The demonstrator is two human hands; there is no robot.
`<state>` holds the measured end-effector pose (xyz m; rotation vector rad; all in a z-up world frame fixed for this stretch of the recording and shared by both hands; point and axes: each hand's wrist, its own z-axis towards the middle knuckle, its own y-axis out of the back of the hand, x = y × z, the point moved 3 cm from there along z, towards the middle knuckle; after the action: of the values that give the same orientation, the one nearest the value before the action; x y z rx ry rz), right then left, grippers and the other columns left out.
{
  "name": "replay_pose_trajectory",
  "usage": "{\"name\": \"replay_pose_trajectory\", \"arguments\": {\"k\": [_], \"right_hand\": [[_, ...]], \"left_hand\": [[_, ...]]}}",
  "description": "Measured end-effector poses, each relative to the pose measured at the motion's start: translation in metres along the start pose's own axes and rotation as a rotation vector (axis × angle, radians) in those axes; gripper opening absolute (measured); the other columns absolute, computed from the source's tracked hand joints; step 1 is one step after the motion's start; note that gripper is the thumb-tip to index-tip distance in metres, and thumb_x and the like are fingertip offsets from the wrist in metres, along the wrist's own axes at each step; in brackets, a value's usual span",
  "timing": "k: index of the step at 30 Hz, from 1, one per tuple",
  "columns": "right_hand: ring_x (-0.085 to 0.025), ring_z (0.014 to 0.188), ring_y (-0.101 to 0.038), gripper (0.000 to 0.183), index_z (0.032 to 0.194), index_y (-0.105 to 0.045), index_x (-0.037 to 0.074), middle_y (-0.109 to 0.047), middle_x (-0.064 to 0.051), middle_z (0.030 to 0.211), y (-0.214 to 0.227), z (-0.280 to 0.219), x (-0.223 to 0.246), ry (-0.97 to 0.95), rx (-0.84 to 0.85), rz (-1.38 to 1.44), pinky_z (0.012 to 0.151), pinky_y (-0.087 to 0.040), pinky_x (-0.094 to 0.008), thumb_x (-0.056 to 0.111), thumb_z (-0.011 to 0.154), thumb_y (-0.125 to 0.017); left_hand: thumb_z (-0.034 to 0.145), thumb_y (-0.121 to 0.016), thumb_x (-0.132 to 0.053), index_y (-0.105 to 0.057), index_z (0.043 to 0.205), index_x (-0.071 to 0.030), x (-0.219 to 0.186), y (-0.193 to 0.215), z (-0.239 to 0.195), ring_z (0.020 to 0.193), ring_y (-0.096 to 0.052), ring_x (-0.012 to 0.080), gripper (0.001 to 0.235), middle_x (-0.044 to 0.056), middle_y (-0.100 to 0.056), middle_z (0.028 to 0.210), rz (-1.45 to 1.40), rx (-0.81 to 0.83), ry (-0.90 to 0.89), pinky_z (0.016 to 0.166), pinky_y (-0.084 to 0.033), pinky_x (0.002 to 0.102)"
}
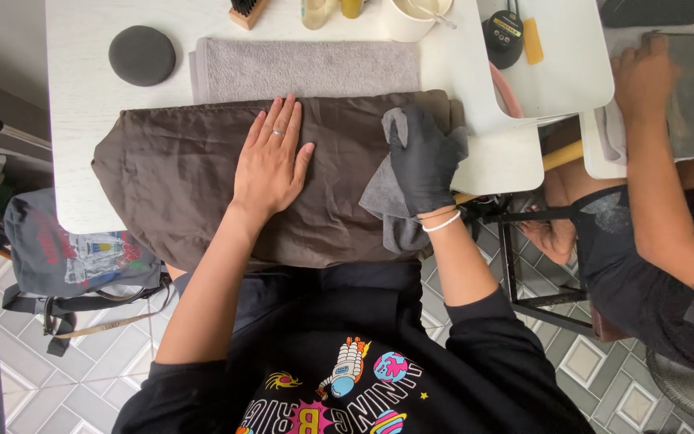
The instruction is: The person cleans a brown garment laid on their lap using a gray cloth and a spray bottle. They wipe the fabric, fold it, and apply liquid from the spray bottle to continue cleaning the surface.
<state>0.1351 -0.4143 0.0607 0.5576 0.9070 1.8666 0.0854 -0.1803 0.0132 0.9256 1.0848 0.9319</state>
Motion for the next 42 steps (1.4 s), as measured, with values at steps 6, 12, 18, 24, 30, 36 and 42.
{"name": "replay_pose_trajectory", "arguments": {"k": [6, 12, 18, 24, 30, 36, 42], "right_hand": [[-0.031, 0.073, -0.068, 0.031, 0.119, -0.068, 0.012, -0.064, -0.009, 0.086, 0.016, -0.016, 0.076, 0.253, 0.0, 0.185, 0.067, -0.057, -0.041, 0.031, 0.095, -0.07], [-0.024, 0.07, -0.068, 0.035, 0.124, -0.062, 0.023, -0.062, -0.001, 0.084, -0.04, -0.044, 0.065, 0.287, 0.095, 0.227, 0.062, -0.058, -0.038, 0.034, 0.091, -0.068], [-0.029, 0.068, -0.07, 0.026, 0.109, -0.069, 0.014, -0.067, -0.007, 0.076, -0.001, -0.051, 0.041, 0.107, 0.071, 0.16, 0.059, -0.059, -0.039, 0.024, 0.087, -0.078], [-0.02, 0.067, -0.07, 0.018, 0.1, -0.07, 0.022, -0.066, 0.001, 0.072, -0.008, -0.068, 0.0, -0.028, 0.018, 0.005, 0.059, -0.059, -0.032, 0.036, 0.093, -0.077], [-0.031, 0.062, -0.071, 0.013, 0.1, -0.07, 0.022, -0.069, -0.004, 0.071, -0.01, -0.079, -0.025, -0.219, -0.008, -0.085, 0.059, -0.059, -0.044, 0.03, 0.092, -0.076], [-0.036, 0.068, -0.073, 0.012, 0.095, -0.07, 0.019, -0.071, -0.006, 0.072, 0.04, -0.029, 0.057, -0.272, 0.002, 0.29, 0.062, -0.06, -0.043, 0.027, 0.092, -0.078], [-0.033, 0.076, -0.072, 0.022, 0.117, -0.066, 0.019, -0.068, -0.007, 0.08, 0.006, -0.039, 0.083, 0.133, 0.11, 0.27, 0.069, -0.061, -0.043, 0.029, 0.097, -0.068]], "left_hand": [[0.114, -0.028, -0.035, -0.035, 0.161, -0.003, 0.004, -0.004, -0.002, 0.156, -0.026, 0.0268, 0.057, 0.013, -0.032, 0.168, -0.017, -0.08, -0.043, 0.127, -0.019, 0.043], [0.113, -0.03, -0.031, -0.036, 0.161, -0.004, 0.011, 0.0, -0.003, 0.155, -0.029, 0.0256, 0.055, 0.011, -0.036, 0.167, 0.007, -0.126, -0.036, 0.126, -0.021, 0.043], [0.113, -0.029, -0.036, -0.032, 0.162, -0.004, 0.01, -0.001, -0.006, 0.155, -0.026, 0.0262, 0.059, 0.012, -0.033, 0.168, 0.026, -0.087, -0.037, 0.127, -0.019, 0.044], [0.113, -0.028, -0.038, -0.031, 0.163, -0.004, 0.011, 0.004, -0.008, 0.157, -0.024, 0.0261, 0.06, 0.012, -0.03, 0.169, 0.023, -0.092, 0.013, 0.128, -0.016, 0.044], [0.113, -0.027, -0.043, -0.025, 0.164, -0.002, 0.013, 0.006, -0.007, 0.157, -0.021, 0.0277, 0.066, 0.015, -0.025, 0.17, 0.027, -0.049, 0.017, 0.128, -0.016, 0.043], [0.113, -0.027, -0.045, -0.024, 0.164, -0.001, 0.013, 0.004, -0.007, 0.158, -0.02, 0.0282, 0.067, 0.016, -0.023, 0.171, 0.021, -0.054, 0.073, 0.129, -0.013, 0.044], [0.112, -0.027, -0.046, -0.023, 0.164, -0.002, 0.013, 0.006, -0.006, 0.158, -0.017, 0.028, 0.069, 0.015, -0.021, 0.171, 0.01, -0.029, 0.059, 0.129, -0.012, 0.043]]}}
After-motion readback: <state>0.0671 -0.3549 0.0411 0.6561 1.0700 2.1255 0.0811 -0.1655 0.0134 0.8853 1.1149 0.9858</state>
